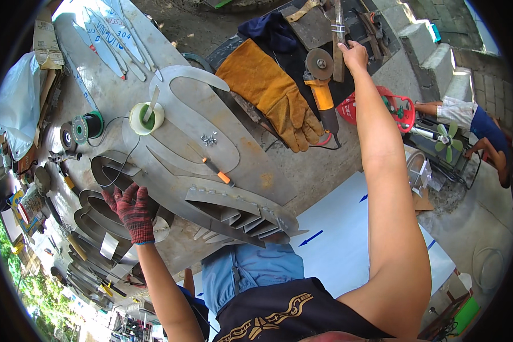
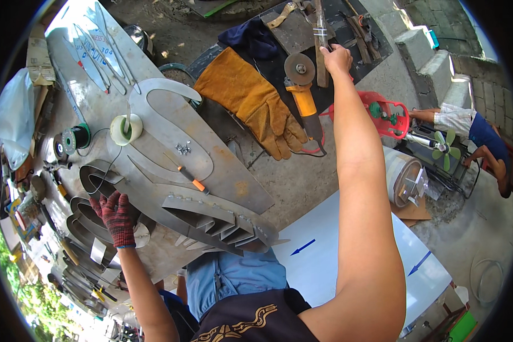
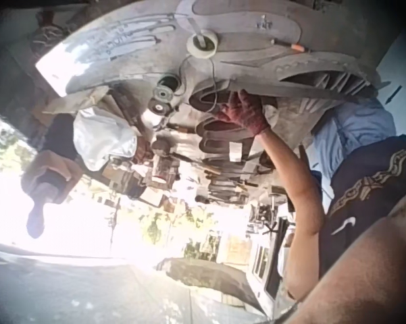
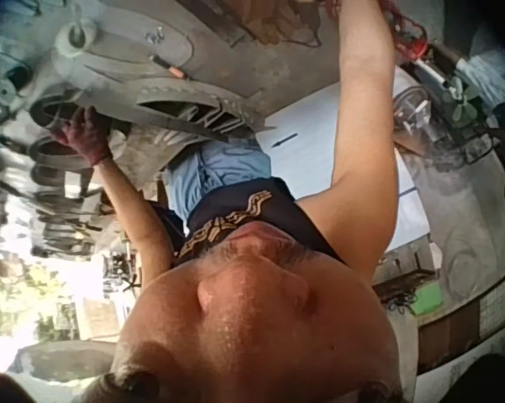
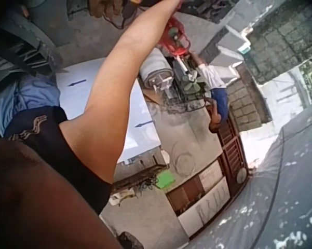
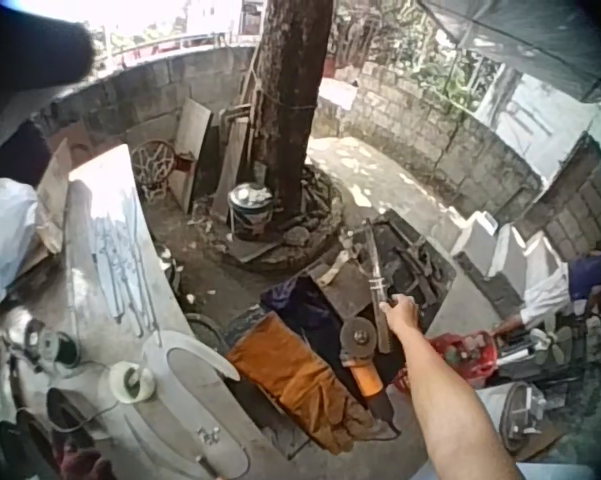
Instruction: Manually constructing and soldering metal letters for a commercial sign.
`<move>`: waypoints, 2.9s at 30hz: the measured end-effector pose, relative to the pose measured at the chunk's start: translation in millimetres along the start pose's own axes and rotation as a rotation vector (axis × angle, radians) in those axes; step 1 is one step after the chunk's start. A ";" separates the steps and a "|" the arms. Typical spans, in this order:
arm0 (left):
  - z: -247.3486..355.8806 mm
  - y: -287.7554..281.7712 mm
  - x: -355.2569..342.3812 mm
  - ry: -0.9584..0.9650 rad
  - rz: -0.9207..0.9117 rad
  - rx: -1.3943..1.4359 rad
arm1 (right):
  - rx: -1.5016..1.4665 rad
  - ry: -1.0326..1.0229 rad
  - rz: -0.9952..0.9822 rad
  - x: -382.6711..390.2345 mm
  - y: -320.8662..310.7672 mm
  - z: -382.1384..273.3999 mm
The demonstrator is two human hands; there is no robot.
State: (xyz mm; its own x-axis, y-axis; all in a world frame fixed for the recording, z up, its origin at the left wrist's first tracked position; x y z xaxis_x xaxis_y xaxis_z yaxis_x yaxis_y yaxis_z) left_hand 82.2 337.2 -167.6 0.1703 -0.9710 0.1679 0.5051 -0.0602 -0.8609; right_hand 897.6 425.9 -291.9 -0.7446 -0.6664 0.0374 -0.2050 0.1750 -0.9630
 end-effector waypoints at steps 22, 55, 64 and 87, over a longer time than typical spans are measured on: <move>17.4 -5.1 1.2 0.068 0.014 -0.110 | -0.373 -0.126 0.007 38.2 -96.5 -38.5; 23.3 -7.4 0.4 0.047 0.013 -0.088 | -0.481 -0.127 -0.894 614.4 -119.2 -231.1; 18.8 -2.0 -2.8 0.051 -0.005 -0.079 | -0.509 -0.141 -0.883 621.4 -112.4 -227.6; 22.6 -4.8 -0.1 0.096 0.049 -0.090 | -0.491 -0.184 -0.885 633.3 -104.9 -231.0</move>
State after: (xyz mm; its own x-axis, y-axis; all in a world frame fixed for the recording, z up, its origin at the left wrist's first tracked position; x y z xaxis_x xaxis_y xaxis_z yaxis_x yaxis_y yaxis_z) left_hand 98.9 342.9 -152.7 0.1093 -0.9906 0.0819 0.4194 -0.0287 -0.9074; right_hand 300.8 152.9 -105.5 -0.1004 -0.7942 0.5993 -0.9007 -0.1834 -0.3939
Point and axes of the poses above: each hand's wrist, its own x-axis away from the middle knuckle, its own y-axis out of the palm, z = x × y, the point moved 9 cm from there along -x, towards the middle knuckle, and after that the axes turned 3 degrees about y, right-handed, at the moved point
